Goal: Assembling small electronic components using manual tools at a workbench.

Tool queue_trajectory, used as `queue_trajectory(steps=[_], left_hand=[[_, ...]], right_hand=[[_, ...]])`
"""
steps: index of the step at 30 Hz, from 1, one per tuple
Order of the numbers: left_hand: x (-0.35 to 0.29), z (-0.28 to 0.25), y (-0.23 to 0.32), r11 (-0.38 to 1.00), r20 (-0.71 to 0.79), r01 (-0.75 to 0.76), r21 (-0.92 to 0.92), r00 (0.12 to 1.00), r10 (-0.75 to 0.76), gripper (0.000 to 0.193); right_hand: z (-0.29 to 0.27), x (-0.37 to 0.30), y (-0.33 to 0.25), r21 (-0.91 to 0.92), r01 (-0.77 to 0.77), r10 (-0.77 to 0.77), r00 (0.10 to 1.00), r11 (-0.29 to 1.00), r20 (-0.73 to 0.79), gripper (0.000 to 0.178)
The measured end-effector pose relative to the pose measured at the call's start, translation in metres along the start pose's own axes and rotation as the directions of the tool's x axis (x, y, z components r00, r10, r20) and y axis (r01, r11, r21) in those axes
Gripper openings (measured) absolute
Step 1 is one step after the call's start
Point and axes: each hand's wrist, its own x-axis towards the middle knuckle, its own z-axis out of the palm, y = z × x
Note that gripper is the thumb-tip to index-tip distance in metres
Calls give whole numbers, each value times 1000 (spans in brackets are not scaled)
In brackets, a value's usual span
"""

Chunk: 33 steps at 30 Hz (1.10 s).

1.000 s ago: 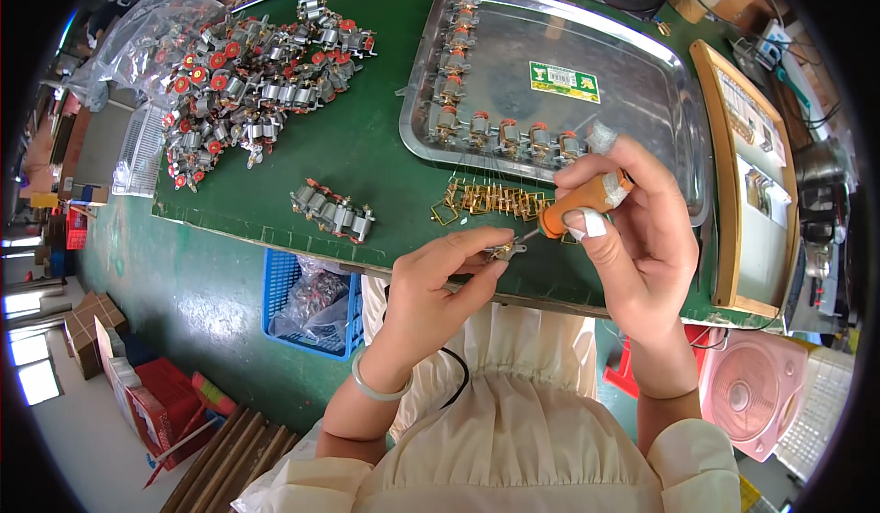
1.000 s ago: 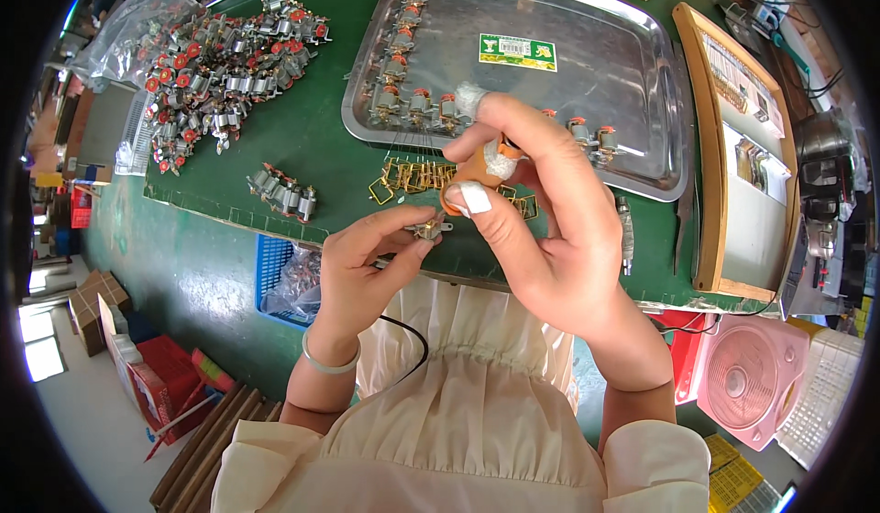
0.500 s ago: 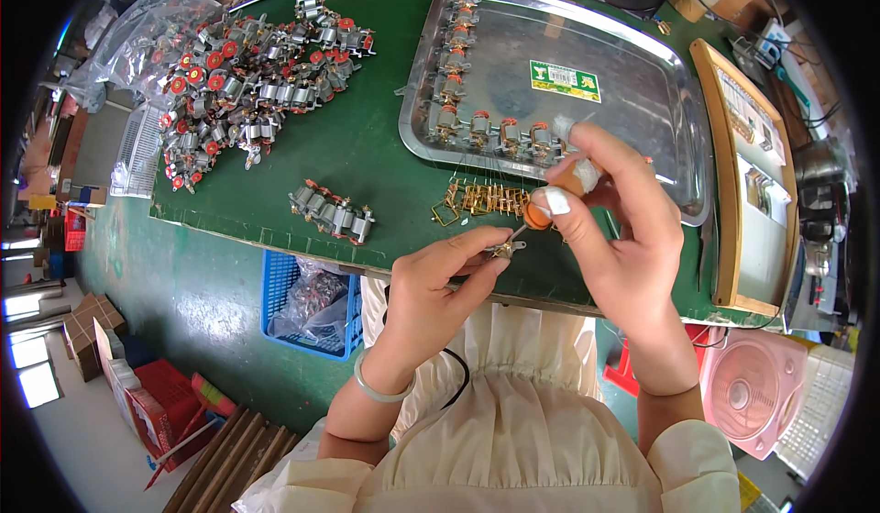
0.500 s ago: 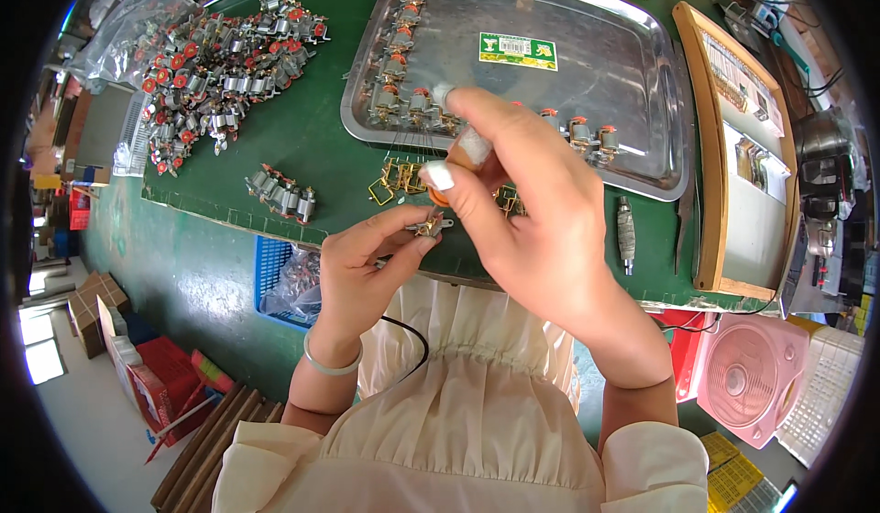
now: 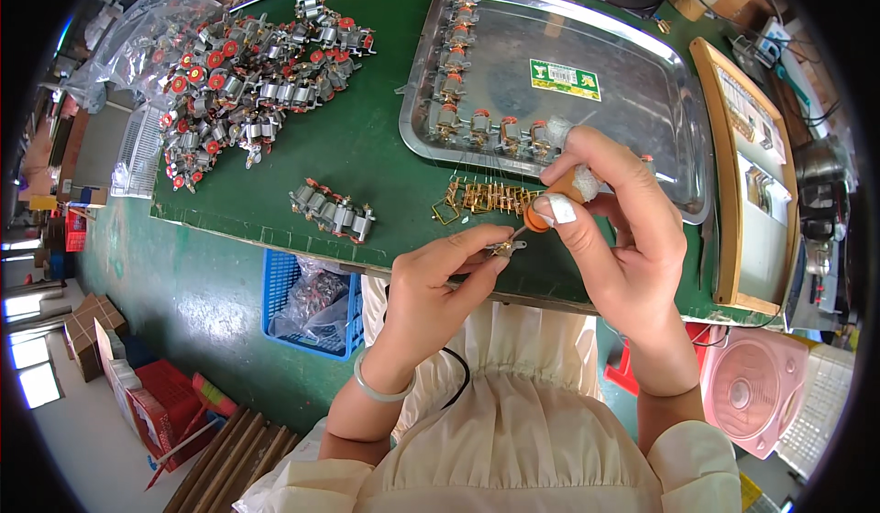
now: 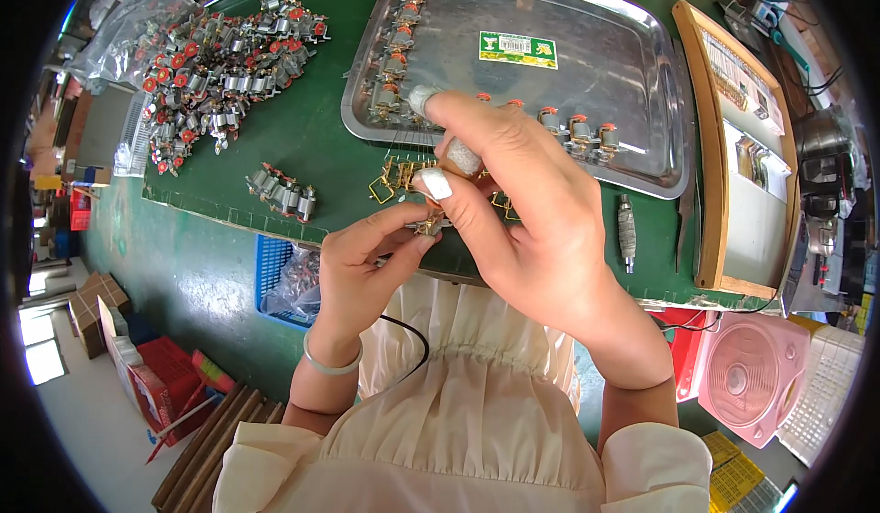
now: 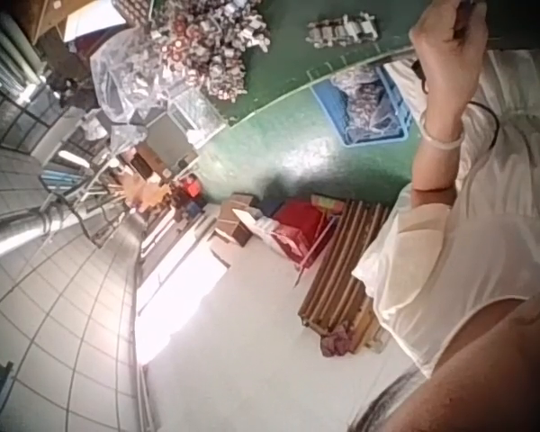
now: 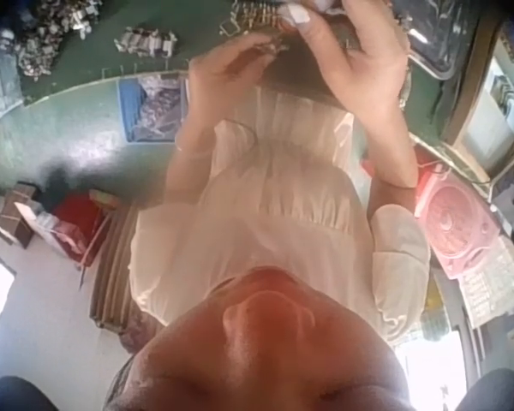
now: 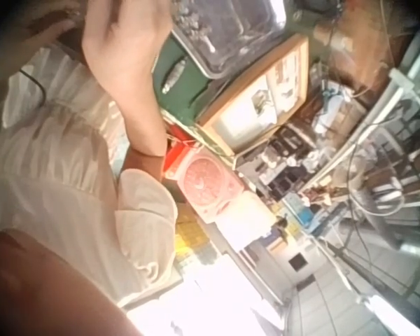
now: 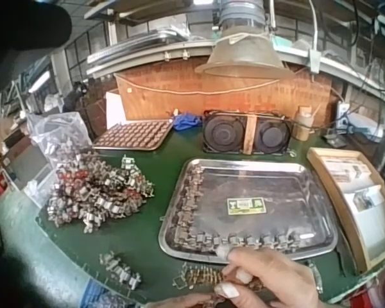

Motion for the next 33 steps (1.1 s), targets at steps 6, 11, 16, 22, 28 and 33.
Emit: queue_trajectory(steps=[6, 11, 16, 22, 28, 33], left_hand=[[-1, -1, 1, 1000, 7, -10, 29, 1000, 10, 26], [-1, -1, 2, 996, -3, -33, 78, 999, 33, 26], [-1, 0, -3, 1000, -14, -8, 27, 1000, 9, 26], [-2, -1, 0, 994, 2, -52, 93, 999, 52, 27], [-3, 0, -1, 998, -11, -28, 52, 1000, 29, 27], [-2, 1, -1, 999, -18, -32, 41, 999, 33, 26]], right_hand=[[3, 2, -4, -107, 3, -6, 1000, 994, -26, 40], [-7, 4, -4, -330, 166, -137, 985, 930, 107, 40], [6, 2, -5, 186, -67, 67, 998, 980, 7, 36], [-6, 6, -5, -399, 182, -169, 983, 899, 69, 41], [-10, 1, 2, 292, -147, 86, 974, 945, 212, 43], [-5, -4, 2, 336, -95, 51, 989, 937, 137, 42]])
